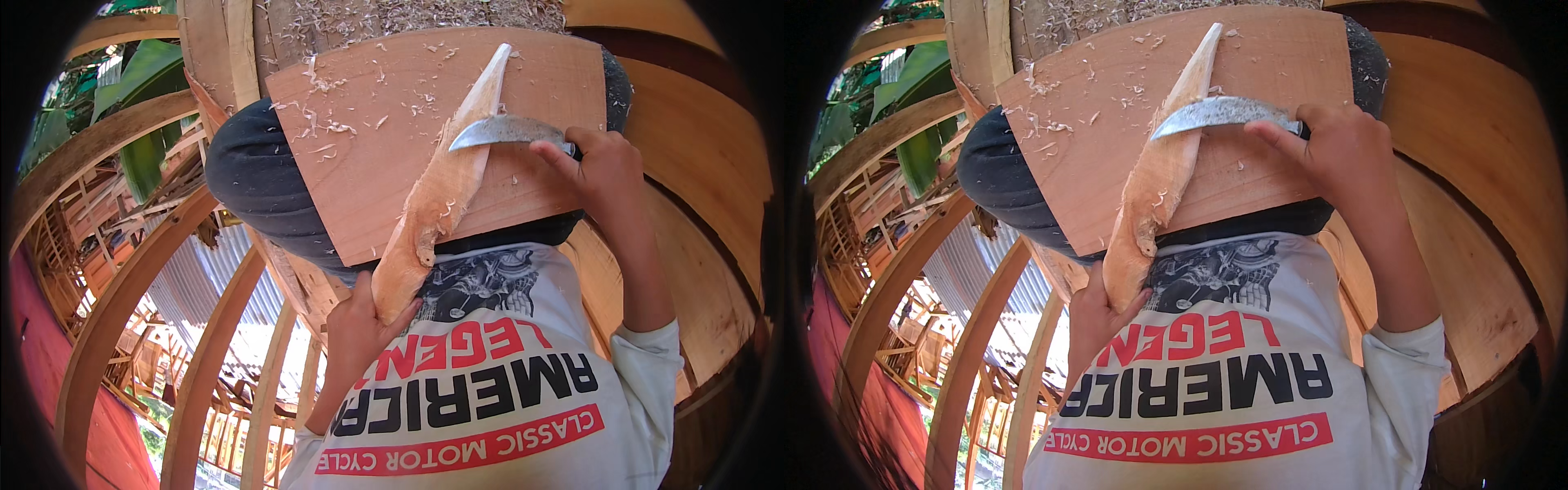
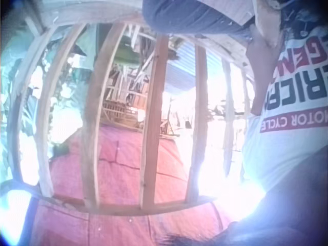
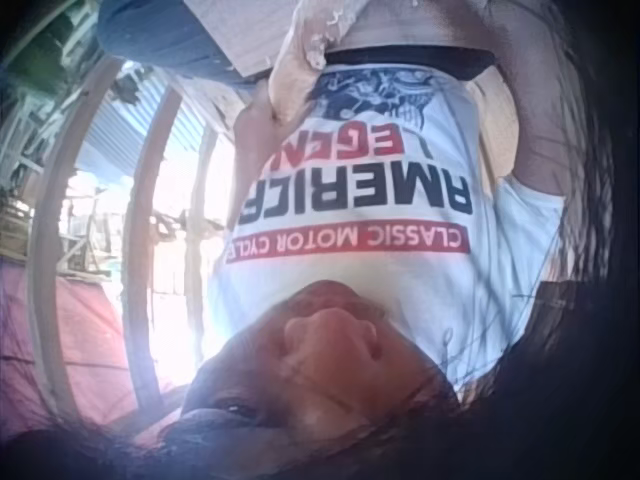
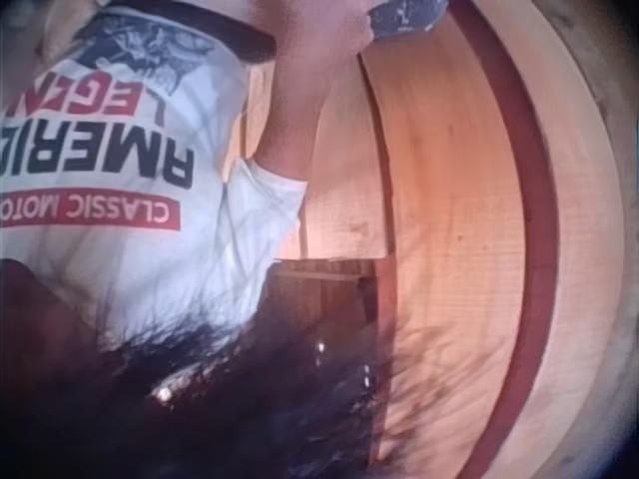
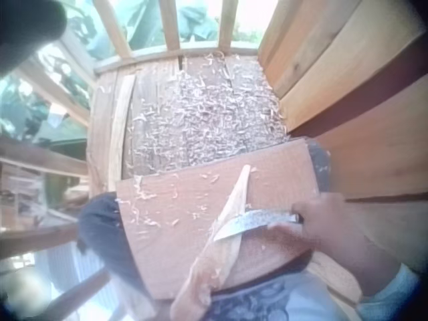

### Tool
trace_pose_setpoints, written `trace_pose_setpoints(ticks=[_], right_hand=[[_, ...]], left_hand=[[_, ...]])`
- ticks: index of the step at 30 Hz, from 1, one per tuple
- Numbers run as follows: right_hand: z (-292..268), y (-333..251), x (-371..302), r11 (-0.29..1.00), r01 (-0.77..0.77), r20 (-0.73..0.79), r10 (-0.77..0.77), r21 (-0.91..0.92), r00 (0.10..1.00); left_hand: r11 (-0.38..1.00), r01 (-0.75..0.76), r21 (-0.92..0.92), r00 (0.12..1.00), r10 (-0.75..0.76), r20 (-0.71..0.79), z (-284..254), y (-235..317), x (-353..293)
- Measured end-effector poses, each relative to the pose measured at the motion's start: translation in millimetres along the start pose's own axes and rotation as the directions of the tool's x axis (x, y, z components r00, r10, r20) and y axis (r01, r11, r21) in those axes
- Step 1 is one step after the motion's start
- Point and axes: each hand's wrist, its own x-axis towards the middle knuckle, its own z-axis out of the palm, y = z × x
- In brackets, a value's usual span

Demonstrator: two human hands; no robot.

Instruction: The person sits cross-legged and uses a curved knife to shave and shape a long, thin piece of wood. They hold the wood in their left hand and repeatedly scrape the surface with the knife in their right hand, creating wood shavings that accumulate on the floor.

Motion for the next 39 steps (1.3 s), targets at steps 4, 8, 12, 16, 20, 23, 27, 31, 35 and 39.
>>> trace_pose_setpoints(ticks=[4, 8, 12, 16, 20, 23, 27, 31, 35, 39], right_hand=[[-19, 43, 35, 0.966, -0.259, -0.031, 0.259, 0.018, 0.965], [-18, 42, 27, 0.973, -0.210, -0.009, 0.212, 0.094, 0.977], [1, -25, -27, 0.982, 0.113, 0.045, -0.121, 0.149, 0.992], [1, -30, -24, 0.989, 0.111, 0.086, -0.119, 0.099, 0.989], [-4, -24, -2, 0.997, 0.067, 0.032, -0.069, 0.038, 0.997], [7, -1, 12, 0.998, 0.055, -0.101, -0.057, -0.017, 0.993], [-5, 34, 50, 0.989, -0.151, -0.121, 0.151, 0.006, 0.981], [-15, 51, 50, 0.949, -0.281, -0.059, 0.292, 0.146, 0.955], [-12, -14, -13, 0.984, -0.042, 0.068, 0.031, 0.172, 0.997], [6, -28, -32, 0.965, 0.203, 0.057, -0.215, 0.165, 0.975]], left_hand=[[1.000, -0.012, -0.020, 1.000, 0.012, -0.013, 2, -8, -3], [0.999, -0.023, -0.027, 0.999, 0.022, -0.039, 8, -15, -8], [1.000, -0.018, -0.022, 0.999, 0.017, -0.033, 7, -13, -2], [0.999, 0.037, 0.012, 0.999, -0.037, -0.003, -1, -7, -3], [0.999, 0.042, 0.015, 0.999, -0.042, -0.006, 0, -5, -3], [1.000, 0.019, -0.010, 1.000, -0.019, -0.021, 2, -5, -2], [0.999, -0.035, -0.039, 0.999, 0.033, -0.042, 5, -12, 0], [0.998, 0.019, -0.057, 1.000, -0.020, -0.018, 4, -11, 1], [0.997, 0.017, -0.081, 0.999, -0.014, 0.038, 2, -13, -4], [0.994, 0.011, -0.112, 0.999, -0.005, 0.049, 0, -10, -3]])
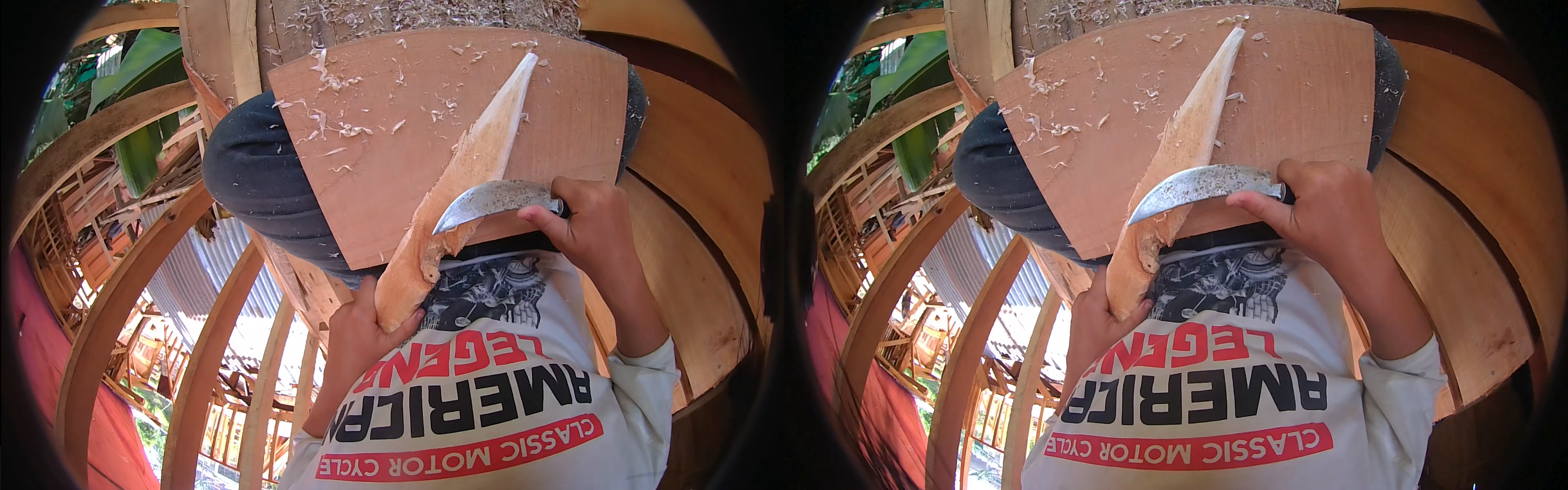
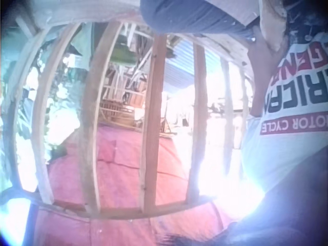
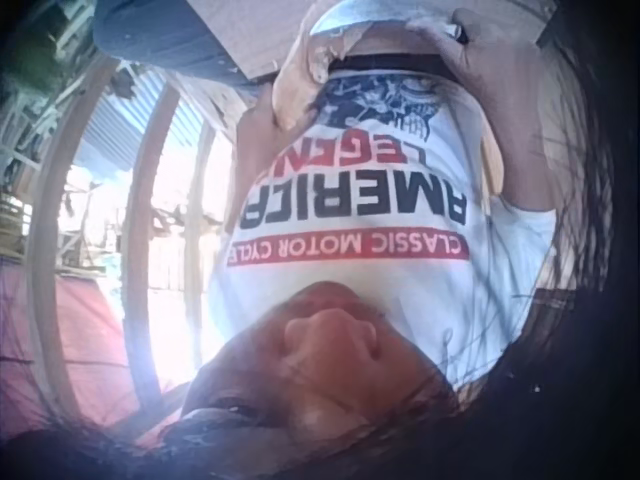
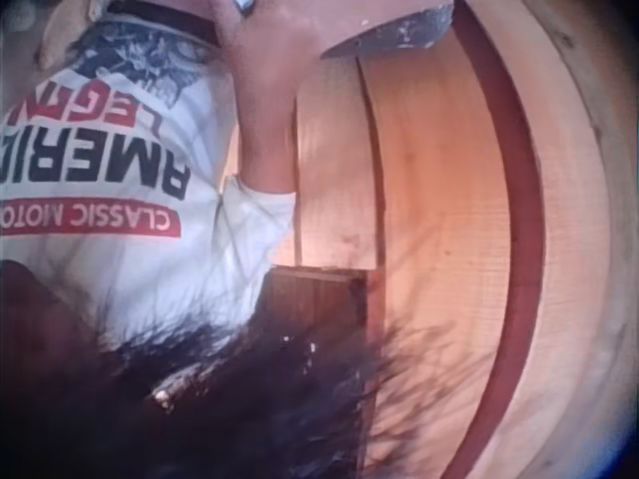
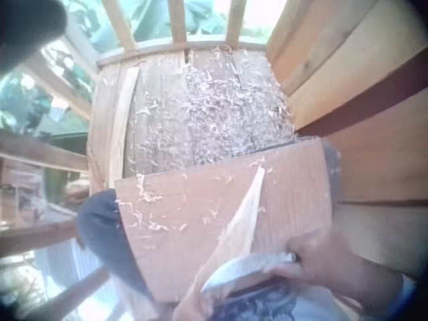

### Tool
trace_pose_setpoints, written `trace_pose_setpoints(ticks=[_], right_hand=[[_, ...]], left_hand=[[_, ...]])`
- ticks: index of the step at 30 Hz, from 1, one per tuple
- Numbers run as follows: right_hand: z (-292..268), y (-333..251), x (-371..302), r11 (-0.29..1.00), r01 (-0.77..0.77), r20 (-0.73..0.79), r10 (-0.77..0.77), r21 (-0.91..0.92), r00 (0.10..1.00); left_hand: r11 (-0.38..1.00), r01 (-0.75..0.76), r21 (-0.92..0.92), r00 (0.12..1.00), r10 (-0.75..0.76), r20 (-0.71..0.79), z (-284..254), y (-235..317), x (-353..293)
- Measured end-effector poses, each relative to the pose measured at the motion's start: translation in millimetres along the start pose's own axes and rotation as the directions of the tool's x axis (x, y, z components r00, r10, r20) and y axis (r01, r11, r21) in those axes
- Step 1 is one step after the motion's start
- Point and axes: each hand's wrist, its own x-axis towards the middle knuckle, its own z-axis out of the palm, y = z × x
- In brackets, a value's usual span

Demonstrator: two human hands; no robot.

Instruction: The person sits cross-legged and uses a curved knife to shave and shape a long, thin piece of wood. They hold the wood in their left hand and repeatedly scrape the surface with the knife in their right hand, creating wood shavings that accumulate on the floor.

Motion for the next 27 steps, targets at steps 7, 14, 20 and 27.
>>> trace_pose_setpoints(ticks=[7, 14, 20, 27], right_hand=[[-13, 18, 37, 0.988, -0.065, -0.034, 0.060, -0.140, 0.998], [-44, 90, 84, 0.924, -0.382, -0.208, 0.370, -0.016, 0.905], [-43, 49, 38, 0.938, -0.333, -0.171, 0.344, 0.094, 0.923], [-11, 5, 8, 0.995, -0.081, -0.002, 0.081, -0.062, 0.997]], left_hand=[[0.997, -0.050, -0.066, 0.999, 0.051, 0.012, 2, -2, 10], [0.999, -0.048, -0.018, 0.999, 0.048, 0.022, 3, -5, 6], [1.000, 0.021, -0.008, 0.996, -0.020, 0.088, 4, -1, 7], [0.999, -0.043, 0.012, 0.996, 0.042, 0.081, -5, -4, 9]])
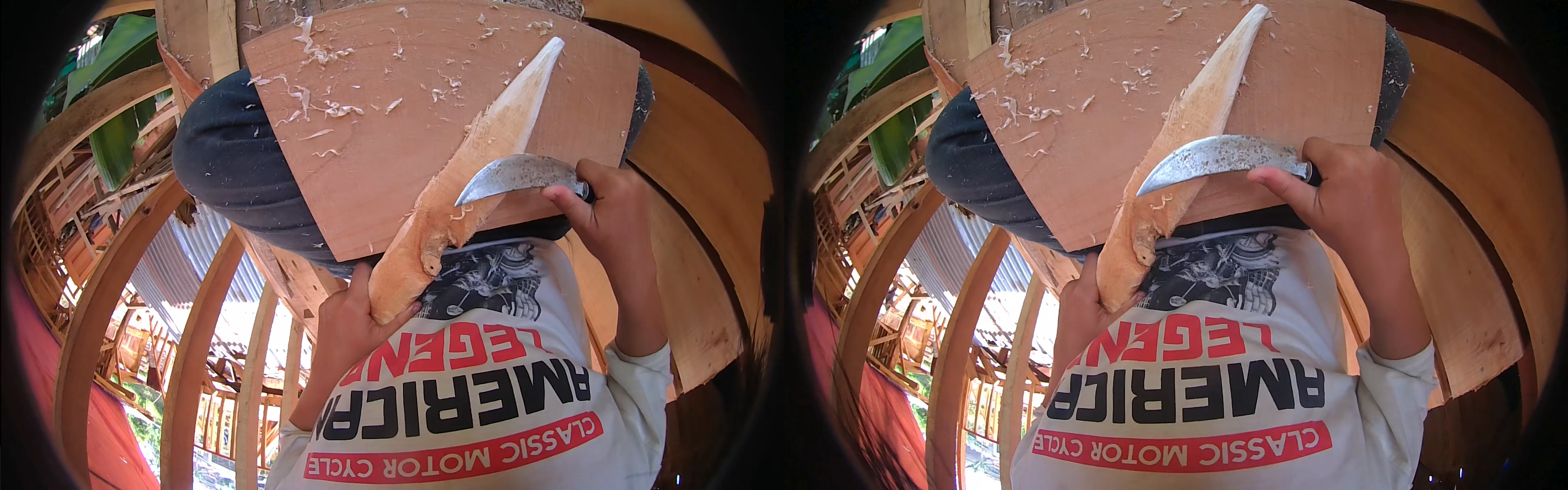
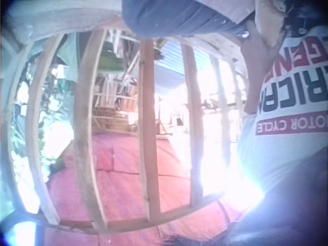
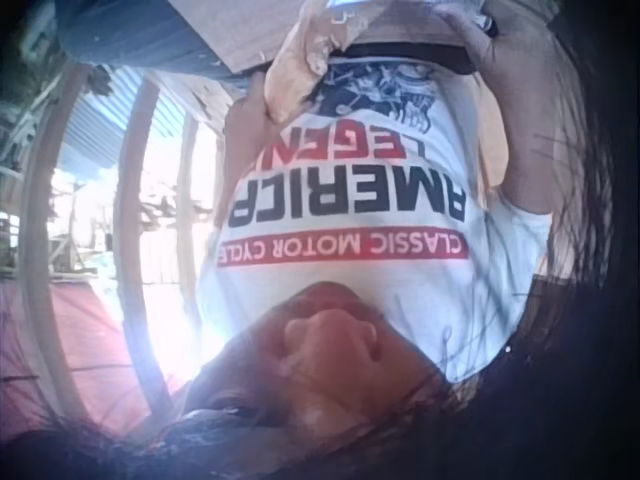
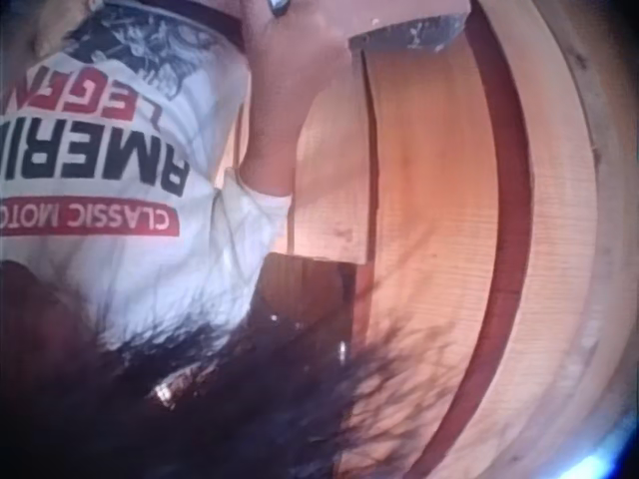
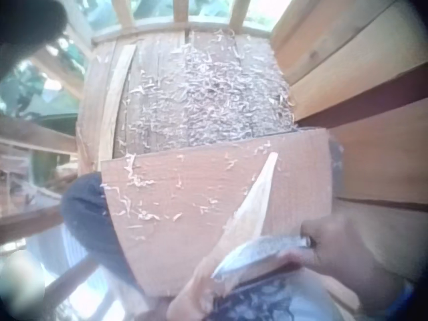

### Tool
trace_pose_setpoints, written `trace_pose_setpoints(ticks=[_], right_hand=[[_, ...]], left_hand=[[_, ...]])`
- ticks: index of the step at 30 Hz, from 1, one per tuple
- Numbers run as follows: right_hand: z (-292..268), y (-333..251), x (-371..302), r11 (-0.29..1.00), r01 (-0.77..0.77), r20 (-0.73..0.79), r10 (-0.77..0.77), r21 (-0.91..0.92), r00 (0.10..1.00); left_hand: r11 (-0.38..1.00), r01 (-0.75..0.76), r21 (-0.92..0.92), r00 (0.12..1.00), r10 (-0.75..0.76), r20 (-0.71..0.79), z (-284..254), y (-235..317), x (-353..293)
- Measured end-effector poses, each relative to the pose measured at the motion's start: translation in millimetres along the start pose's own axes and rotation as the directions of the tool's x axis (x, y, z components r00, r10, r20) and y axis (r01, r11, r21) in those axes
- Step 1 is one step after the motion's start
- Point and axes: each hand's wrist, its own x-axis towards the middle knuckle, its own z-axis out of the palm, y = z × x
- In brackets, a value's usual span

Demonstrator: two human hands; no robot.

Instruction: The person sits cross-legged and uses a curved knife to shave and shape a long, thin piece of wood. They hold the wood in their left hand and repeatedly scrape the surface with the knife in their right hand, creating wood shavings that accumulate on the floor.

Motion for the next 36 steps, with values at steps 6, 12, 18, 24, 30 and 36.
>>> trace_pose_setpoints(ticks=[6, 12, 18, 24, 30, 36], right_hand=[[-3, 9, 25, 0.996, 0.005, -0.031, -0.008, -0.092, 0.999], [-16, 75, 82, 0.952, -0.296, -0.183, 0.307, 0.085, 0.934], [-27, 53, 58, 0.954, -0.257, -0.140, 0.279, 0.155, 0.950], [-19, -18, 2, 0.998, 0.034, 0.150, -0.042, 0.058, 0.988], [-17, 25, 45, 0.996, 0.010, -0.152, -0.024, -0.092, 0.988], [-46, 97, 82, 0.928, -0.351, -0.263, 0.371, 0.123, 0.891]], left_hand=[[1.000, -0.018, 0.012, 0.999, 0.018, -0.035, 1, 5, 6], [0.999, -0.031, -0.029, 0.999, 0.029, -0.046, 5, 0, 5], [0.989, 0.025, -0.148, 0.999, -0.021, 0.027, 8, -9, 6], [0.961, 0.014, -0.275, 0.995, 0.014, 0.099, 1, -7, 5], [0.903, 0.002, -0.429, 0.993, 0.050, 0.110, -3, 0, 10], [0.946, -0.109, -0.304, 0.984, 0.147, 0.103, 3, -19, 7]])
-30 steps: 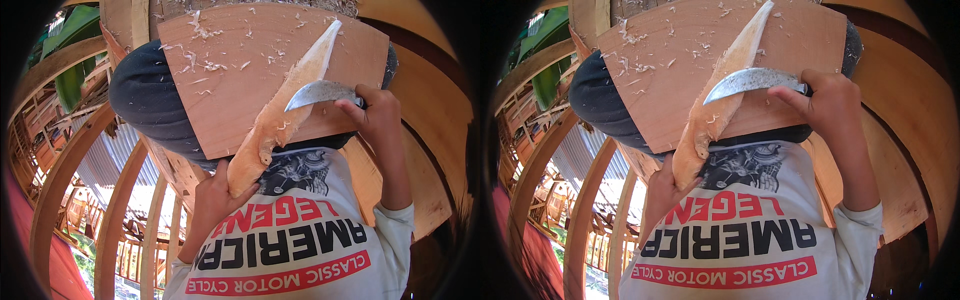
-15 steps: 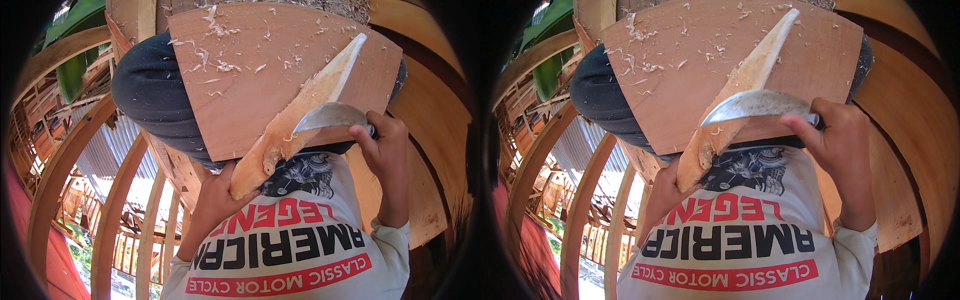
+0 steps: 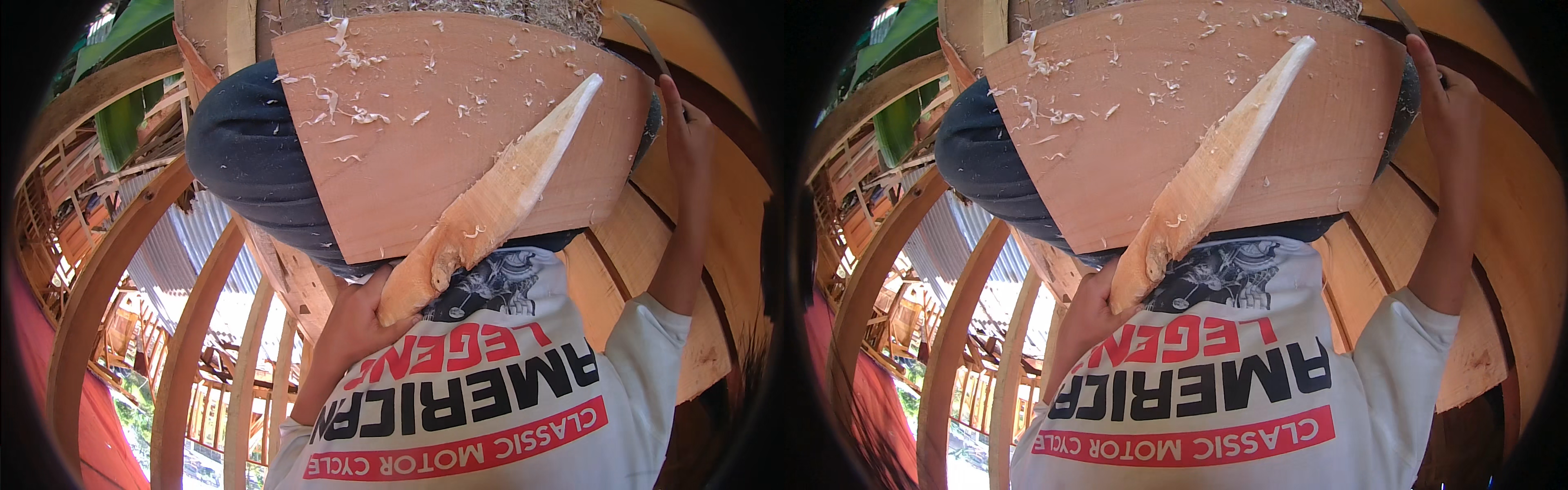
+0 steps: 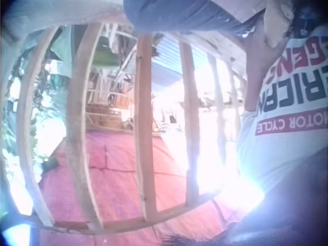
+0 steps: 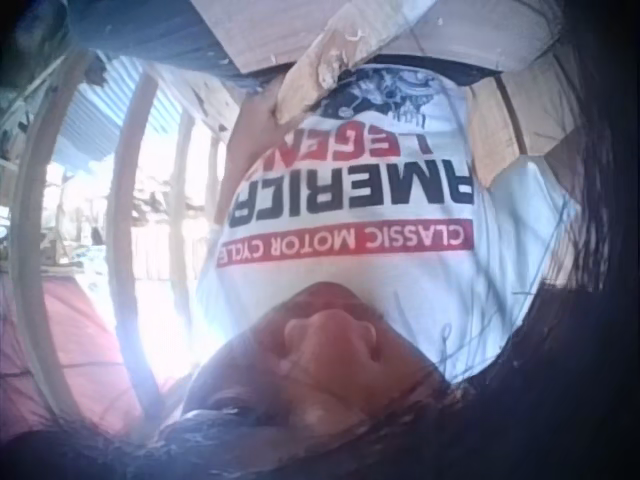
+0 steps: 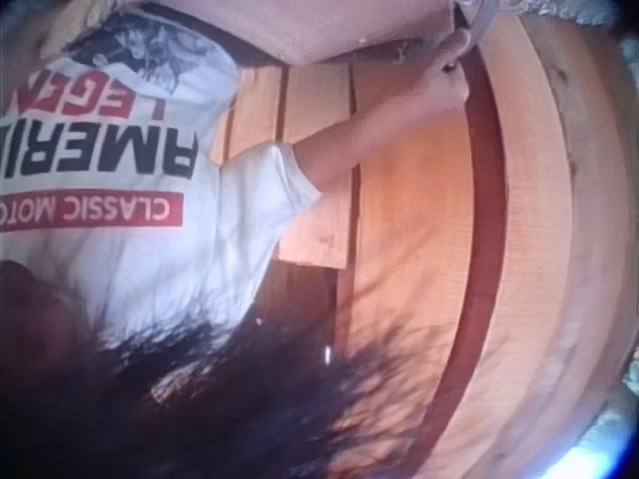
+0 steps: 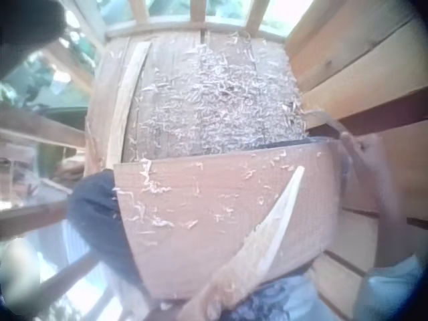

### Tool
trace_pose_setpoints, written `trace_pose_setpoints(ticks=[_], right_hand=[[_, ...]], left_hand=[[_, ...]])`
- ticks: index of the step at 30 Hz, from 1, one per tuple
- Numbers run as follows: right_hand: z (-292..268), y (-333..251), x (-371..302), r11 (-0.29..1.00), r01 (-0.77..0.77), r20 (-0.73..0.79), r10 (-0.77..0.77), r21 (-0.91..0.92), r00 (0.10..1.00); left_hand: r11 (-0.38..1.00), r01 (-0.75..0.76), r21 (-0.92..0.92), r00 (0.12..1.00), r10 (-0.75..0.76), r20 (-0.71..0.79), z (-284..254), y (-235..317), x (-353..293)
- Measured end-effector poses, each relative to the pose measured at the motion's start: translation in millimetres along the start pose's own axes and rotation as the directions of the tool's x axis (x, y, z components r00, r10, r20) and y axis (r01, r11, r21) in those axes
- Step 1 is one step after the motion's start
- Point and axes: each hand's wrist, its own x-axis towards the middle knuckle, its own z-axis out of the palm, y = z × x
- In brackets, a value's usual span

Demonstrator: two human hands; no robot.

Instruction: The person sits cross-legged and uses a curved knife to shave and shape a long, thin piece of wood. They hold the wood in their left hand and repeatedly scrape the surface with the knife in their right hand, creating wood shavings that accumulate on the floor.

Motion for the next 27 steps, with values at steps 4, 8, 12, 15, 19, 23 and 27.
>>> trace_pose_setpoints(ticks=[4, 8, 12, 15, 19, 23, 27], right_hand=[[0, -41, -70, 0.979, 0.172, 0.227, -0.193, 0.112, 0.954], [10, -63, -127, 0.936, 0.295, 0.393, -0.348, 0.190, 0.851], [16, -54, -119, 0.951, 0.271, 0.309, -0.305, 0.150, 0.901], [21, -40, -83, 0.989, 0.133, 0.233, -0.146, 0.071, 0.961], [24, -28, -61, 0.985, 0.175, 0.089, -0.173, -0.009, 0.981], [9, 7, -23, 0.980, -0.160, -0.024, 0.158, -0.116, 0.987], [-10, 9, -50, 0.989, -0.129, 0.042, 0.127, 0.076, 0.991]], left_hand=[[0.984, 0.163, -0.065, 0.987, -0.163, 0.010, 4, 10, -1], [0.993, 0.082, -0.085, 0.996, -0.079, 0.042, 1, 3, 3], [0.980, 0.139, -0.139, 0.986, -0.124, 0.113, -2, 6, 3], [0.979, 0.157, -0.132, 0.985, -0.145, 0.093, -2, 12, 6], [0.980, 0.117, -0.159, 0.990, -0.102, 0.102, 1, 7, 6], [0.981, 0.109, -0.162, 0.984, -0.083, 0.159, -2, 0, 3], [0.979, 0.099, -0.176, 0.982, -0.067, 0.176, -8, -2, 4]])
